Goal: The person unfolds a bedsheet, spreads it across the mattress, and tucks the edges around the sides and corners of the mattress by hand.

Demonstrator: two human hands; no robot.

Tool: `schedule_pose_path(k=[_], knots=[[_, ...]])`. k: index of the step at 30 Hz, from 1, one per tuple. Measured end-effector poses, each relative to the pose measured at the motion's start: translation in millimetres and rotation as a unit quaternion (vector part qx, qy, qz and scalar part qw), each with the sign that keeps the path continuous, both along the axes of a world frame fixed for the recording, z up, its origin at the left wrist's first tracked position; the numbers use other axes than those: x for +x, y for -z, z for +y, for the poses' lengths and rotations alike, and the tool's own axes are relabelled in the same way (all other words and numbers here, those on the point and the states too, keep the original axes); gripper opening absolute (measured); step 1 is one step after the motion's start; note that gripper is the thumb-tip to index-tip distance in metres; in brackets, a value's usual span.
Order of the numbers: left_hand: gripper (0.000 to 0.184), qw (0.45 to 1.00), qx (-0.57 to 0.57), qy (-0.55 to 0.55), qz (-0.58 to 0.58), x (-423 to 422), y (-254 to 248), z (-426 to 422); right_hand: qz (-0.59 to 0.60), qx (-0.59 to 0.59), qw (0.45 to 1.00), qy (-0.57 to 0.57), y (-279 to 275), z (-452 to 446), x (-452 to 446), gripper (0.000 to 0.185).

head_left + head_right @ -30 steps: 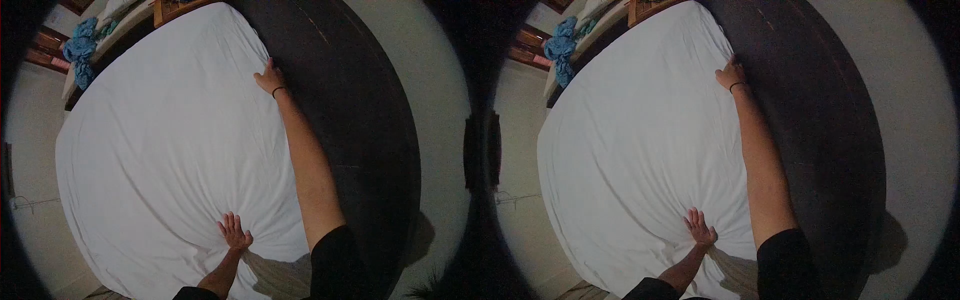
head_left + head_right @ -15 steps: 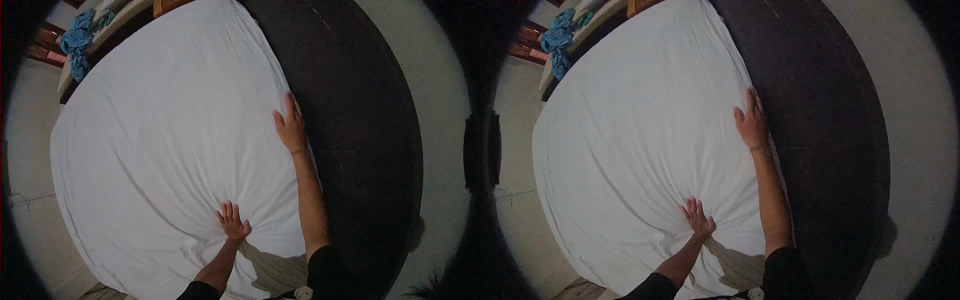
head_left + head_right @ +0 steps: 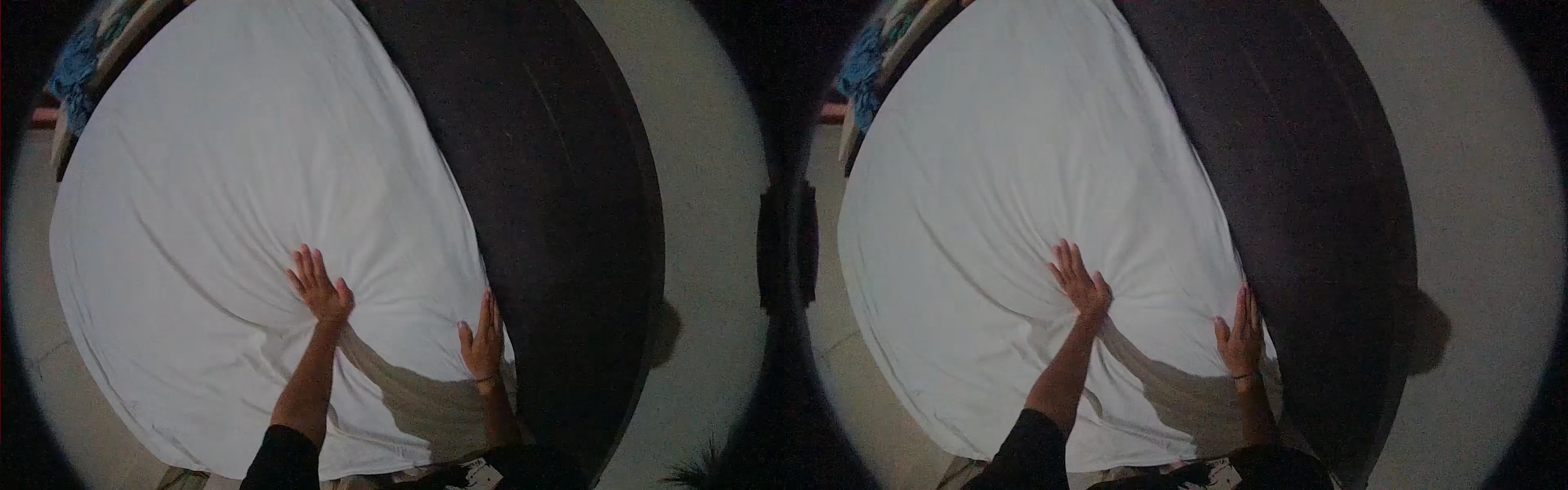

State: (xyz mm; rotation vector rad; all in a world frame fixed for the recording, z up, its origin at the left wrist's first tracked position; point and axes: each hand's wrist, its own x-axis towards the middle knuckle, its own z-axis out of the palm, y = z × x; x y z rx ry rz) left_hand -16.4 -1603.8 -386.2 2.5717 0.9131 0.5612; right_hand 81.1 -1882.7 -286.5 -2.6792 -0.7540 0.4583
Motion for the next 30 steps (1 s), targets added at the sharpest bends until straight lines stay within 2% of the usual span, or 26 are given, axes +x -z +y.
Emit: schedule_pose_path(k=[4, 9, 12, 15, 16, 19, 22, 25, 28, 30], knots=[[0.06, 1.0, 0.011, -0.004, -0.009, -1.8, 4.3, -9.2, -0.048, 0.046, 0.997, 0.046, 18.8, -88.1, -69.2, 0.065], [0.066, 0.999, 0.043, 0.008, 0.021, -5.5, -3.9, -19.9, -0.055, 0.138, 0.986, 0.075, 42.5, -110.5, -82.7, 0.067], [0.073, 0.999, 0.005, 0.026, 0.043, -12.3, -9.2, -22.0, -0.066, 0.143, 0.984, 0.08, 52.2, -118.5, -85.5, 0.07], [0.084, 0.995, -0.034, 0.041, 0.088, -17.9, -3.4, -14.8, -0.053, 0.116, 0.988, 0.085, 53.2, -120.2, -81.7, 0.073], [0.086, 0.993, -0.042, 0.054, 0.099, -20.8, -3.1, -12.1, -0.022, 0.075, 0.993, 0.093, 48.7, -117.1, -79.7, 0.075], [0.089, 0.986, -0.03, 0.101, 0.13, -28.3, -6.9, -0.8, 0.016, 0.091, 0.987, 0.129, 35.1, -102.0, -73.2, 0.075], [0.088, 0.974, -0.003, 0.136, 0.178, -38.6, -3.7, 11.5, 0.026, -0.03, 0.991, 0.124, 49.1, -79.9, -55.5, 0.074], [0.084, 0.969, 0.017, 0.137, 0.203, -66.8, 5.7, 7.2, 0.016, 0.109, 0.983, 0.147, 66.0, -77.1, -32.5, 0.071], [0.077, 0.976, 0.038, 0.119, 0.179, -133.5, 11.1, -7.1, -0.104, 0.094, 0.983, 0.12, 67.0, -109.2, -59.4, 0.068], [0.075, 0.98, 0.018, 0.097, 0.175, -174.8, 16.9, -19.5, -0.141, 0.03, 0.975, 0.171, 69.7, -134.3, -88.2, 0.065]])
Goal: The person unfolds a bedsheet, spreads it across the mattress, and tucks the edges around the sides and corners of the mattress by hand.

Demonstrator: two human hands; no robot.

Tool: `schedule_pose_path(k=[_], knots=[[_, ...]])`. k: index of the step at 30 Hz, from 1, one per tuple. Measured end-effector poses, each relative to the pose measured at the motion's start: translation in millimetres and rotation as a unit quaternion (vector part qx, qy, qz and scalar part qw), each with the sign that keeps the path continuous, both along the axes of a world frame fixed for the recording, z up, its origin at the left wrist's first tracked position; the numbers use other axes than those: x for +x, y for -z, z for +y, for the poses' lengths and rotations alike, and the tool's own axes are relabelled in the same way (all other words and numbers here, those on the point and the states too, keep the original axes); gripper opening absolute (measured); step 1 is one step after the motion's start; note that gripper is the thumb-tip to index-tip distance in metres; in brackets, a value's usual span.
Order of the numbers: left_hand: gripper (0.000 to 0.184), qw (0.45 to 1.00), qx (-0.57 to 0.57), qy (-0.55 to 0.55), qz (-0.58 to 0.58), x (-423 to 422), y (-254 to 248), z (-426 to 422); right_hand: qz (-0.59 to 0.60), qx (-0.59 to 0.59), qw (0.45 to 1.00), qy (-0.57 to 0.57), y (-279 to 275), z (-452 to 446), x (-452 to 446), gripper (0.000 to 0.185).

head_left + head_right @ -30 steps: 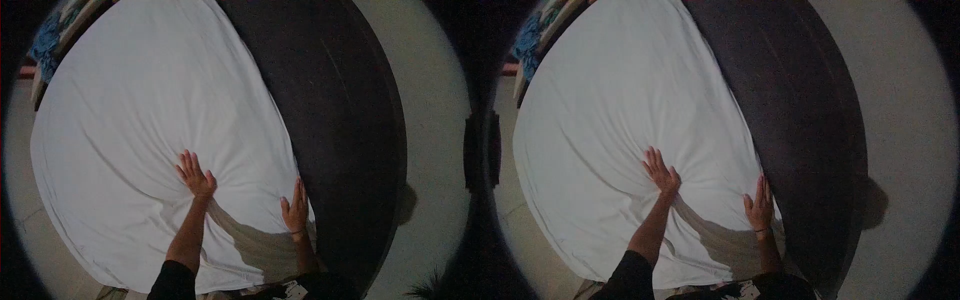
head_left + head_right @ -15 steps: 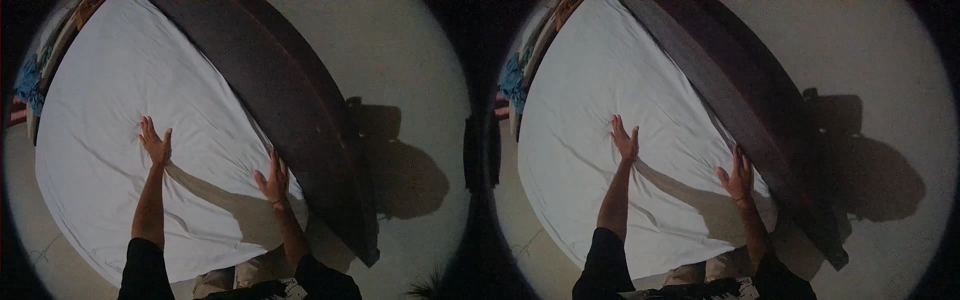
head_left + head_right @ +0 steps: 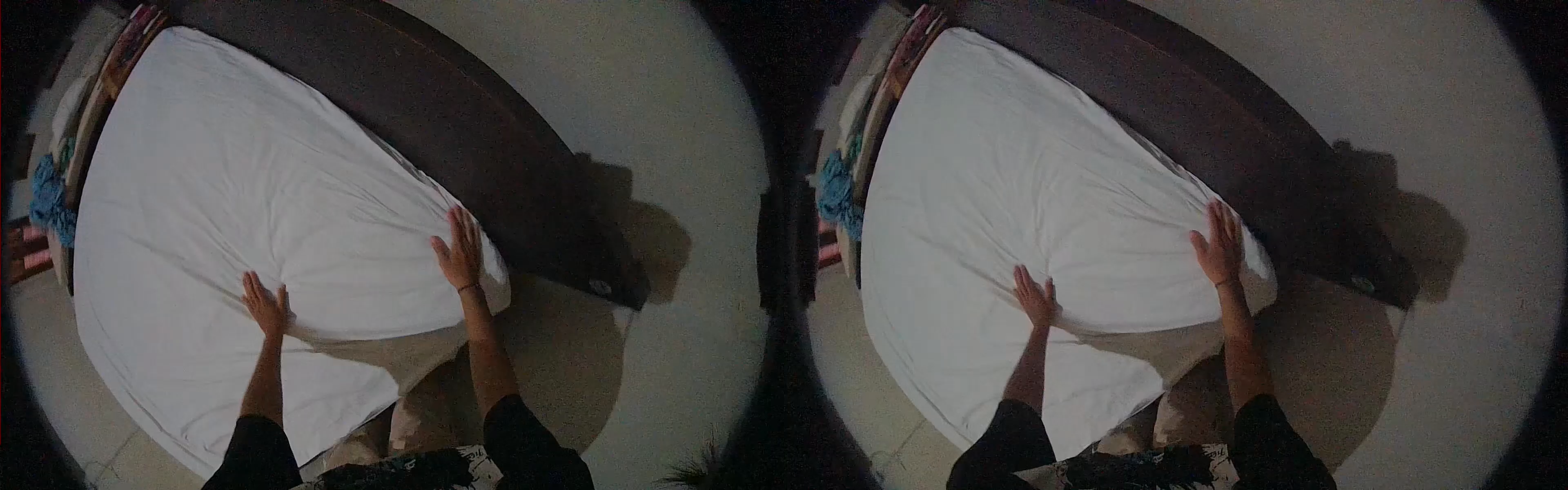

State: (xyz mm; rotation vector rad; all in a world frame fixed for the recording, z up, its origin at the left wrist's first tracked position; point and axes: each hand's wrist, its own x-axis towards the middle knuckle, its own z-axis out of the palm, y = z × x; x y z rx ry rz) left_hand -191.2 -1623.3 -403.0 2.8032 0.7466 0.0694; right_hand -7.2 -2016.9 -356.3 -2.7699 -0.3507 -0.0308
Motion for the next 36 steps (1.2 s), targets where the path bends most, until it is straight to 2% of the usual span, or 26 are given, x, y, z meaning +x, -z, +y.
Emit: schedule_pose_path(k=[1, 3, 4, 6, 7, 8, 10, 11, 14, 17, 18, 19, 20, 21, 22, 25, 28, 30, 31, 32, 33, 34, 36], knots=[[0.076, 1.0, -0.006, 0.0, -0.004, -14.2, -4.8, -9.6, -0.011, -0.031, 0.999, 0.031, 2.8, -11.0, -10.4, 0.064], [0.078, 0.999, -0.036, 0.018, -0.005, -31.8, -17.5, -31.7, 0.036, -0.012, 0.989, 0.142, 10.6, -24.7, -21.7, 0.059], [0.079, 0.998, -0.046, 0.043, -0.011, -54.2, -18.2, -69.0, 0.053, 0.015, 0.978, 0.202, 24.5, -58.7, -48.1, 0.056], [0.081, 0.985, -0.109, 0.135, 0.01, -81.7, -16.6, -98.7, 0.082, 0.073, 0.971, 0.211, 31.9, -78.8, -52.5, 0.05], [0.082, 0.975, -0.104, 0.196, 0.012, -85.7, -24.8, -126.2, 0.095, 0.105, 0.966, 0.215, 42.0, -90.7, -52.0, 0.047], [0.078, 0.958, -0.163, 0.233, -0.02, -86.4, -31.3, -150.0, 0.04, 0.173, 0.965, 0.195, 56.5, -100.8, -49.7, 0.04], [0.067, 0.93, -0.205, 0.303, 0.013, -79.8, -52.5, -194.9, 0.14, 0.295, 0.911, 0.249, 66.5, -116.3, -42.3, 0.04], [0.063, 0.928, -0.191, 0.321, 0.008, -75.1, -45.8, -214.5, 0.193, 0.35, 0.878, 0.265, 73.6, -118.7, -30.2, 0.041], [0.049, 0.912, -0.156, 0.378, 0.001, -78.6, -35.1, -243.5, 0.228, 0.429, 0.818, 0.306, 42.3, -123.8, -38.4, 0.044], [0.034, 0.901, -0.177, 0.395, 0.022, -76.3, -30.3, -246.9, 0.178, 0.391, 0.786, 0.445, 115.4, -167.3, -73.6, 0.048], [0.03, 0.896, -0.2, 0.393, 0.041, -72.9, -35.6, -247.6, 0.239, 0.476, 0.664, 0.524, 90.0, -154.6, -77.5, 0.053], [0.026, 0.891, -0.221, 0.391, 0.059, -66.7, -38.7, -250.3, 0.271, 0.537, 0.519, 0.607, 61.0, -140.2, -80.9, 0.058], [0.024, 0.866, -0.248, 0.432, 0.046, -59.8, -42.1, -249.6, 0.267, 0.569, 0.455, 0.63, 57.7, -138.8, -85.2, 0.058], [0.021, 0.839, -0.273, 0.47, 0.034, -51.1, -45.7, -246.6, 0.263, 0.588, 0.433, 0.63, 60.9, -140.7, -90.5, 0.057], [0.019, 0.81, -0.298, 0.505, 0.025, -45.7, -49.3, -245.1, 0.254, 0.603, 0.425, 0.625, 66.0, -142.9, -95.6, 0.057], [0.023, 0.712, -0.335, 0.586, 0.192, -18.4, -56.6, -253.4, 0.228, 0.618, 0.449, 0.604, 83.8, -157.0, -94.9, 0.056], [0.024, 0.756, -0.316, 0.493, 0.291, 16.4, -71.8, -275.4, 0.212, 0.617, 0.477, 0.589, 92.5, -168.6, -83.2, 0.055], [0.022, 0.814, -0.351, 0.451, 0.108, 51.1, -49.1, -284.4, 0.206, 0.614, 0.491, 0.583, 98.6, -173.3, -77.2, 0.055], [0.032, 0.853, -0.215, 0.475, 0.002, 77.7, -46.4, -291.1, 0.202, 0.61, 0.497, 0.583, 101.6, -174.7, -75.5, 0.054], [0.038, 0.873, -0.204, 0.442, -0.022, 109.0, -49.9, -298.0, 0.197, 0.608, 0.499, 0.585, 103.3, -173.8, -78.4, 0.054], [0.041, 0.895, -0.159, 0.417, -0.019, 142.6, -59.8, -306.8, 0.192, 0.604, 0.502, 0.589, 105.8, -173.4, -81.5, 0.054], [0.042, 0.909, -0.106, 0.397, -0.067, 166.6, -62.3, -315.3, 0.187, 0.6, 0.503, 0.593, 108.0, -172.9, -87.1, 0.054], [0.044, 0.903, -0.072, 0.42, -0.058, 198.0, -45.1, -317.7, 0.183, 0.592, 0.507, 0.599, 109.8, -168.3, -94.9, 0.053]])
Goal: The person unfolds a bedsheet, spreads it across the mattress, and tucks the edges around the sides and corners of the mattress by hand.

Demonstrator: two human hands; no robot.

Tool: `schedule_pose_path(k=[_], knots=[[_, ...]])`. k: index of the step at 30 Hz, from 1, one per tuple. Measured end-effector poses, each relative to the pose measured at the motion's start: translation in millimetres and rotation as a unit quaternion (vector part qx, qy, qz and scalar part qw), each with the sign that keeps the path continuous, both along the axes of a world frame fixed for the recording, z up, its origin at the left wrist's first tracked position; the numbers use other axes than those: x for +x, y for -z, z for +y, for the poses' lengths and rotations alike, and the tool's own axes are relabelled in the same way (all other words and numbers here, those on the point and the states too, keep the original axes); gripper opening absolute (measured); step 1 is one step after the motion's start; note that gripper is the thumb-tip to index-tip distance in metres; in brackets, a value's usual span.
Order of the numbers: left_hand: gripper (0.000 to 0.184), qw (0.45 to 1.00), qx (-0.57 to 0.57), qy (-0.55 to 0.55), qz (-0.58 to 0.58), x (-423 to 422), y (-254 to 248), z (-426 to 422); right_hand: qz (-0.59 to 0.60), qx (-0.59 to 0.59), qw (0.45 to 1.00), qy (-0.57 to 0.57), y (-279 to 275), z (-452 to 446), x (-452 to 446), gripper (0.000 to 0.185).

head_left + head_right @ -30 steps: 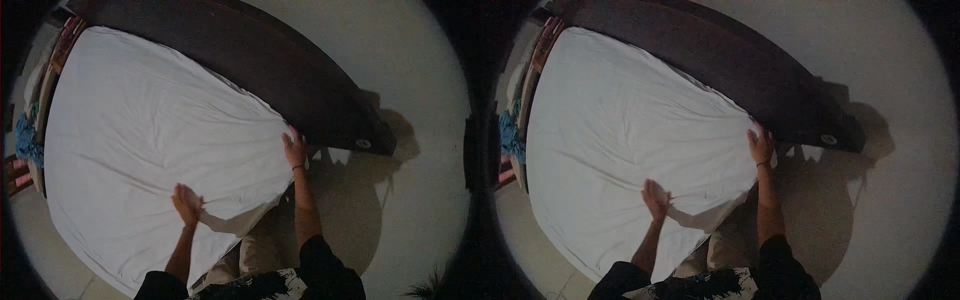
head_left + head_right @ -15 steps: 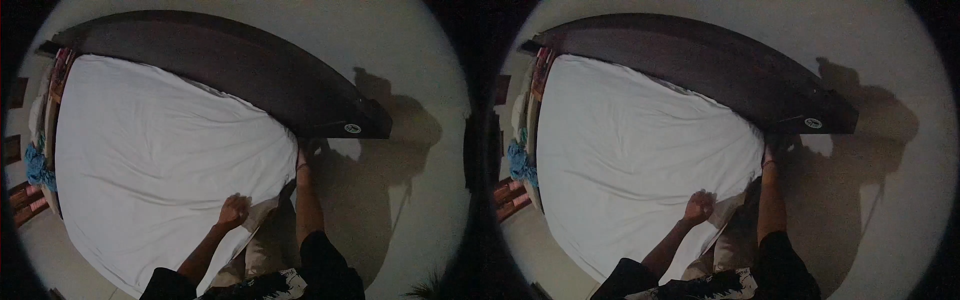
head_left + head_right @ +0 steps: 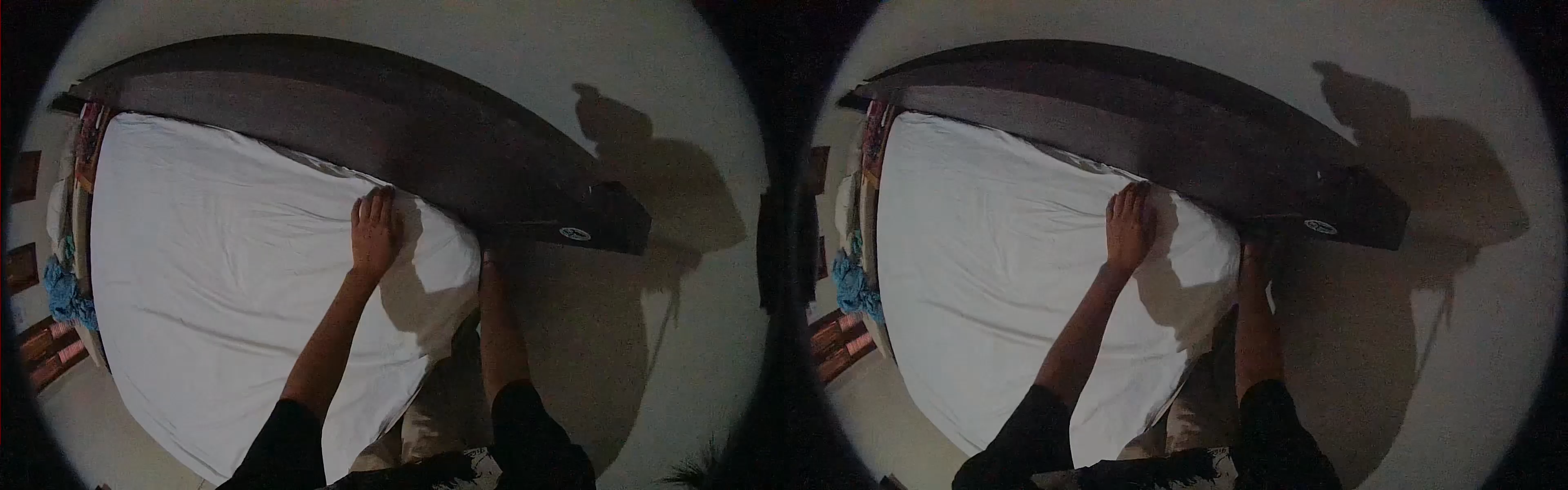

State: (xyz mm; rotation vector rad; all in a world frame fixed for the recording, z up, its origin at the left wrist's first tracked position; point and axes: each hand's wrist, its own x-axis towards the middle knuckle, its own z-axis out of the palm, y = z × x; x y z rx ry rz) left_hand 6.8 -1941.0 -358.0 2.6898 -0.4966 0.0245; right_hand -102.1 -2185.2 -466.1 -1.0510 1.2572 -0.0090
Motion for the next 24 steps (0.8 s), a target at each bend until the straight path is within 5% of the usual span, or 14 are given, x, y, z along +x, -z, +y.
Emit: schedule_pose_path(k=[7, 13, 16, 24], knots=[[0.046, 0.998, 0.054, 0.029, -0.019, 7.7, 6.8, -2.1, -0.005, -0.051, 0.999, -0.009, 4.2, 5.5, 3.0, 0.051], [0.048, 0.98, 0.153, 0.019, 0.127, 20.6, -2.5, -24.2, -0.003, -0.081, 0.996, -0.024, 3.8, -1.4, 10.6, 0.049], [0.042, 0.985, 0.172, 0.003, 0.013, 14.3, 8.5, -31.7, -0.002, -0.096, 0.995, -0.024, 4.6, -3.6, 7.3, 0.048], [0.053, 0.999, 0.045, -0.018, 0.001, -40.0, -1.7, -34.6, -0.002, -0.112, 0.993, -0.025, 9.5, -24.2, -4.1, 0.046]])
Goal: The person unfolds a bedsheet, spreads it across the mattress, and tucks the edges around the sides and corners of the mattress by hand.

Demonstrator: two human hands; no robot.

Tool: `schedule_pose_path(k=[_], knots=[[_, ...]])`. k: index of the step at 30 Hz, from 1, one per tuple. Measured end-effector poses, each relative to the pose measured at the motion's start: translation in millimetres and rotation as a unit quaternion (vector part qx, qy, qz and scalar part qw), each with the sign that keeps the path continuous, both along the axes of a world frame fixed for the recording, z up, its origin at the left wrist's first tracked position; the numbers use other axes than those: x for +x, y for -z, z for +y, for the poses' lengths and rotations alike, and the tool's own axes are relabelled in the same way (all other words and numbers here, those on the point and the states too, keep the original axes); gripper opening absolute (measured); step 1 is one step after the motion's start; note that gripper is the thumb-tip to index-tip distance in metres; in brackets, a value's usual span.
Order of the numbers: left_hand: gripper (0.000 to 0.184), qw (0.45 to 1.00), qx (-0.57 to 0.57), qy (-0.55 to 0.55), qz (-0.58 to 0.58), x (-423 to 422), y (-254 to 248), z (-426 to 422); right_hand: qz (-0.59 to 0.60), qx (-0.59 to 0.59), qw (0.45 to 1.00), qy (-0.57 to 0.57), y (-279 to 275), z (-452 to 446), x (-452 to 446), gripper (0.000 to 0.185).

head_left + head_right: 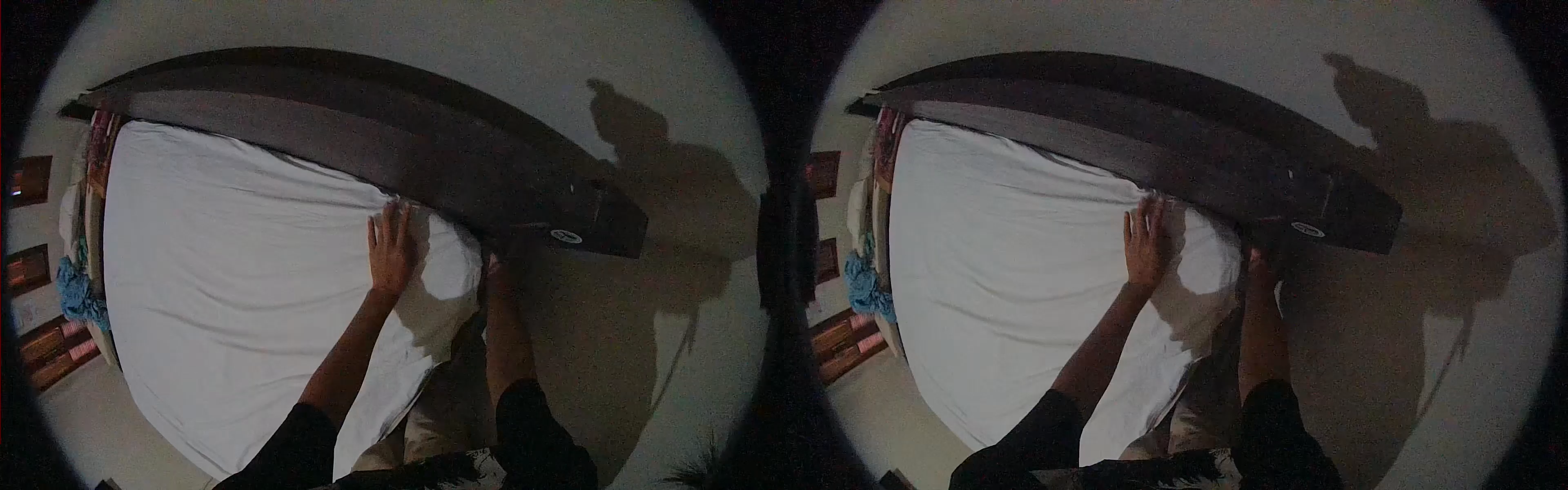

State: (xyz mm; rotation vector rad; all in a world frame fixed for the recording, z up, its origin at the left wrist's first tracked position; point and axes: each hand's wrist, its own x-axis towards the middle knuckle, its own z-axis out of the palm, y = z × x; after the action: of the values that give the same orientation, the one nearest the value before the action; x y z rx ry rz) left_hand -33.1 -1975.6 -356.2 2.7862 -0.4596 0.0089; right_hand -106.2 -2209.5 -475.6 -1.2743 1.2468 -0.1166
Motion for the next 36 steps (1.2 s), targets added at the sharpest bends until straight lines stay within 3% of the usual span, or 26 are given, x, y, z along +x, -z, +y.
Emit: schedule_pose_path(k=[4, 6, 12, 15, 18, 24, 27, 30, 33, 36], knots=[[0.058, 0.992, -0.084, 0.053, 0.075, -69.1, -8.7, -18.9, -0.005, -0.002, 1.0, -0.007, 5.4, 1.9, 3.3, 0.045], [0.062, 0.99, -0.101, 0.08, 0.055, -110.3, 4.1, -24.3, -0.003, -0.004, 1.0, -0.005, 8.5, 4.7, -1.4, 0.045], [0.058, 0.983, -0.059, 0.007, 0.171, -170.5, -17.2, -19.4, 0.0, -0.007, 1.0, -0.005, 9.2, 15.4, -10.3, 0.043], [0.051, 0.986, -0.088, 0.023, 0.143, -187.5, -17.9, -13.4, -0.001, -0.016, 1.0, -0.006, 13.5, 17.9, -6.6, 0.042], [0.045, 0.98, 0.028, 0.081, 0.179, -209.4, -2.2, -10.7, -0.001, -0.022, 1.0, -0.01, 9.9, 18.2, -8.6, 0.042], [0.026, 0.971, -0.045, 0.111, 0.209, -210.3, -7.5, -17.7, 0.009, -0.042, 0.999, -0.028, 6.7, 13.0, -20.1, 0.04], [0.029, 0.976, -0.066, 0.117, 0.169, -204.0, -20.1, -16.3, 0.016, -0.056, 0.998, -0.038, 2.3, 13.0, -27.6, 0.04], [0.04, 0.959, 0.009, 0.094, 0.265, -217.9, -14.3, -11.9, 0.023, -0.073, 0.996, -0.053, -9.9, 27.8, -44.0, 0.039], [0.042, 0.953, -0.073, 0.041, 0.293, -231.9, -38.4, 4.1, 0.038, -0.083, 0.993, -0.074, -36.9, 60.7, -86.9, 0.038], [0.044, 0.981, 0.005, 0.065, 0.181, -284.1, -22.8, 38.4, 0.06, -0.102, 0.988, -0.101, -49.9, 94.9, -125.3, 0.038]])
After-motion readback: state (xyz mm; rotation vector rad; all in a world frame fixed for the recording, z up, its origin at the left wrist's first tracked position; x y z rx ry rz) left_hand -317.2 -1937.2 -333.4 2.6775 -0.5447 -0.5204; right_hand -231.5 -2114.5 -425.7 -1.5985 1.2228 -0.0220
